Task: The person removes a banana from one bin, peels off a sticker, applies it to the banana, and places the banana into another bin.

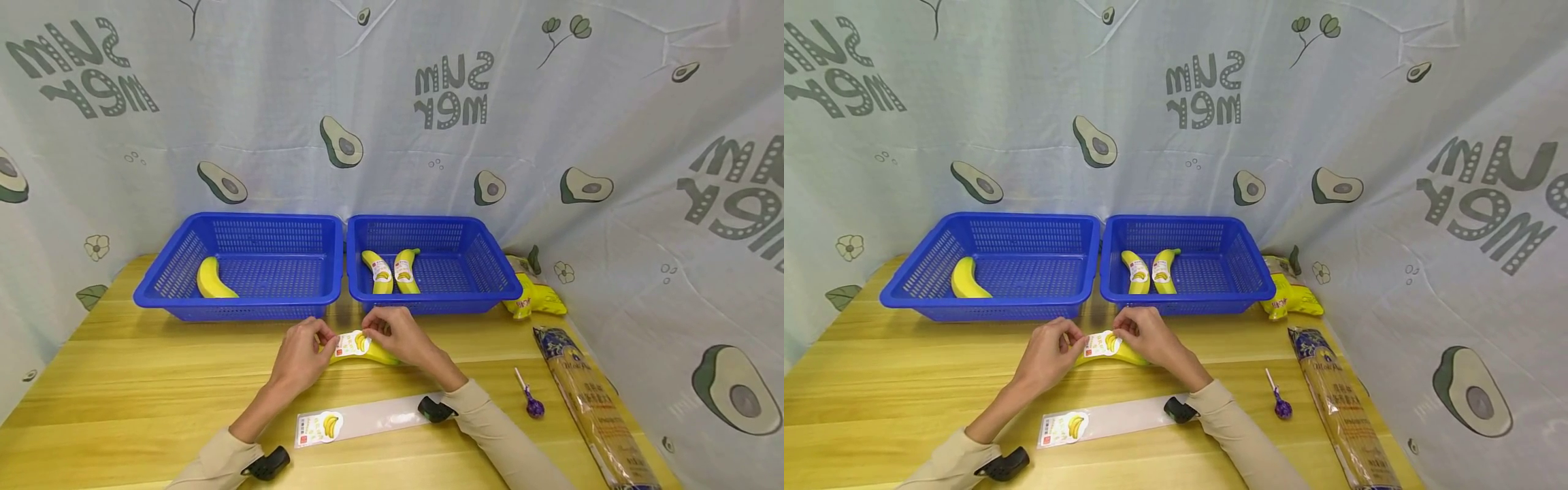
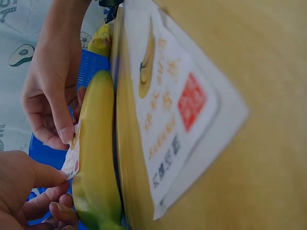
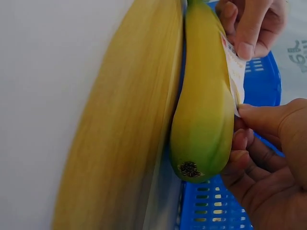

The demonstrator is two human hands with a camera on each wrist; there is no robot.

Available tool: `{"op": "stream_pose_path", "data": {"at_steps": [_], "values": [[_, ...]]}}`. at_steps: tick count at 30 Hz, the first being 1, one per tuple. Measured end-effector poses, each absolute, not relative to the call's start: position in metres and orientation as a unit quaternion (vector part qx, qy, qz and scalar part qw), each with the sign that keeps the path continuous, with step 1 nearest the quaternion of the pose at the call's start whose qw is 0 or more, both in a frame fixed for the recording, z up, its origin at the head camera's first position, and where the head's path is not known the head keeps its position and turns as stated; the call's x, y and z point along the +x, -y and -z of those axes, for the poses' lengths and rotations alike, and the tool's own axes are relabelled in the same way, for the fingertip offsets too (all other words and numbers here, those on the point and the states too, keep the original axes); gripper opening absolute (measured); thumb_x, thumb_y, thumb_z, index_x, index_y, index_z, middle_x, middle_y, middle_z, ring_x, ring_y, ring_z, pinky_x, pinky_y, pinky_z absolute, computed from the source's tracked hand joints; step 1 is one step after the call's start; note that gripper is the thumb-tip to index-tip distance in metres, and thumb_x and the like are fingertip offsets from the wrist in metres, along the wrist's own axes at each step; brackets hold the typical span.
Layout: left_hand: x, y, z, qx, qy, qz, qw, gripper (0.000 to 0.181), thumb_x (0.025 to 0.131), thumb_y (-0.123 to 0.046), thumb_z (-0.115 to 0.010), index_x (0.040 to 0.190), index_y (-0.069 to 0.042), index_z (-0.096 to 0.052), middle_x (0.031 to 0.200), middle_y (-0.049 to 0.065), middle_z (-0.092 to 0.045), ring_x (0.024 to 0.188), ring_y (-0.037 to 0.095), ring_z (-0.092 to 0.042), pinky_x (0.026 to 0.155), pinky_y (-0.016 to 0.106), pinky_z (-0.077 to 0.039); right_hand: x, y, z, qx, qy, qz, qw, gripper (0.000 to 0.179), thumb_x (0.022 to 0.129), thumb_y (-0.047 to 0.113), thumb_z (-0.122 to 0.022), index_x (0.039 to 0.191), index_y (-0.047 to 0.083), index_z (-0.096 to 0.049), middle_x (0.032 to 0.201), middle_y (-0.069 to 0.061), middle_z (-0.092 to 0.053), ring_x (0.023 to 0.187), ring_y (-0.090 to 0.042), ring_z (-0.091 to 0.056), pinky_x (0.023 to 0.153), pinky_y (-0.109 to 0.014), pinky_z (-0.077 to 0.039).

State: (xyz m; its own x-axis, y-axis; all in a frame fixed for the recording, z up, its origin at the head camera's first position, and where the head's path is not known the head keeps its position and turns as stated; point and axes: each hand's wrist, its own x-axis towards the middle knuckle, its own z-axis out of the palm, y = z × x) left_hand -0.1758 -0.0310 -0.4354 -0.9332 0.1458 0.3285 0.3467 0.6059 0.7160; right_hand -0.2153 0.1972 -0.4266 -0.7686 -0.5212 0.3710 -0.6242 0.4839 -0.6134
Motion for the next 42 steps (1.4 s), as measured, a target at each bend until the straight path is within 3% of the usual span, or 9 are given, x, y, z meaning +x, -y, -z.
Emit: {"op": "stream_pose_path", "data": {"at_steps": [9, 16, 24, 42], "values": [[-0.1763, 0.0301, 0.4373, -0.132, 0.892, 0.412, 0.132, 0.019, 0.089, 0.0, -0.084, 0.082, -0.009, -0.068, 0.081, 0.002, -0.063, 0.066, 0.013, -0.05, 0.06, 0.024, -0.045, -0.2142, -0.195, 0.4281, 0.37, 0.857, -0.347, 0.094, 0.012, 0.096, -0.005, -0.078, 0.098, 0.005, -0.072, 0.085, -0.003, -0.067, 0.074, -0.006, -0.057, 0.062, -0.018, -0.054], [-0.1749, 0.0296, 0.4394, -0.147, 0.888, 0.412, 0.138, 0.02, 0.087, 0.002, -0.085, 0.084, -0.01, -0.069, 0.08, 0.001, -0.062, 0.066, 0.012, -0.049, 0.059, 0.023, -0.043, -0.2121, -0.1954, 0.4297, 0.388, 0.856, -0.321, 0.115, 0.004, 0.098, 0.0, -0.078, 0.1, 0.003, -0.078, 0.098, -0.008, -0.068, 0.077, -0.01, -0.057, 0.064, -0.019, -0.054], [-0.1739, 0.0298, 0.4401, -0.171, 0.891, 0.397, 0.137, 0.015, 0.086, 0.0, -0.089, 0.095, -0.01, -0.082, 0.078, 0.001, -0.057, 0.065, 0.012, -0.047, 0.054, 0.024, -0.04, -0.2095, -0.1941, 0.4286, 0.387, 0.864, -0.311, 0.087, 0.007, 0.098, 0.008, -0.081, 0.103, 0.004, -0.082, 0.104, -0.009, -0.068, 0.079, -0.017, -0.061, 0.067, -0.024, -0.057], [-0.1772, 0.0326, 0.433, -0.149, 0.912, 0.374, 0.081, 0.024, 0.082, -0.009, -0.095, 0.103, -0.009, -0.085, 0.076, -0.001, -0.053, 0.07, 0.016, -0.047, 0.053, 0.025, -0.038, -0.2085, -0.1927, 0.4252, 0.378, 0.884, -0.272, 0.051, 0.023, 0.094, 0.016, -0.087, 0.109, 0.0, -0.082, 0.099, -0.007, -0.068, 0.085, -0.022, -0.062, 0.073, -0.023, -0.056]]}}
